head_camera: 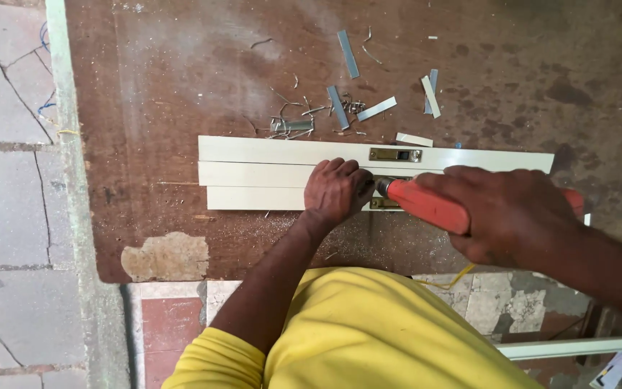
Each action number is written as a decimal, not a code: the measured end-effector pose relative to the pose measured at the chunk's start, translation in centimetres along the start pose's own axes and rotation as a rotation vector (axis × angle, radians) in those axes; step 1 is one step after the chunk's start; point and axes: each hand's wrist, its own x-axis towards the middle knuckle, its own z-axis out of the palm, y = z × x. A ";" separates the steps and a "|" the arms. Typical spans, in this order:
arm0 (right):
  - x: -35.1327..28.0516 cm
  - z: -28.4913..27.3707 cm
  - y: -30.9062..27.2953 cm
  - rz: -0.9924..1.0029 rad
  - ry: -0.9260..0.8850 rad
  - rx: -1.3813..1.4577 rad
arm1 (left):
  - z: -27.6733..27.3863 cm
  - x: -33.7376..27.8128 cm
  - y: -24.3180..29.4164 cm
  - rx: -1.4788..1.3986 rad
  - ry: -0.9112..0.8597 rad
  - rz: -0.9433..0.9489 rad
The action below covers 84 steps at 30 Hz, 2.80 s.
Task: Attach metal hinges to PVC or aluminum profiles using an electric drill for window assembly.
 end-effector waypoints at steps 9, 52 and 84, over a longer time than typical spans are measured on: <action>-2.1 -0.5 -0.4 0.058 0.270 0.335 | 0.1 0.0 0.0 0.017 -0.008 0.008; -13.1 20.8 -8.3 0.288 1.088 1.927 | -3.6 -3.8 4.8 -1.500 0.073 -1.018; -11.7 18.4 -8.2 0.390 0.954 1.771 | -5.0 -3.0 5.9 -1.889 0.077 -0.872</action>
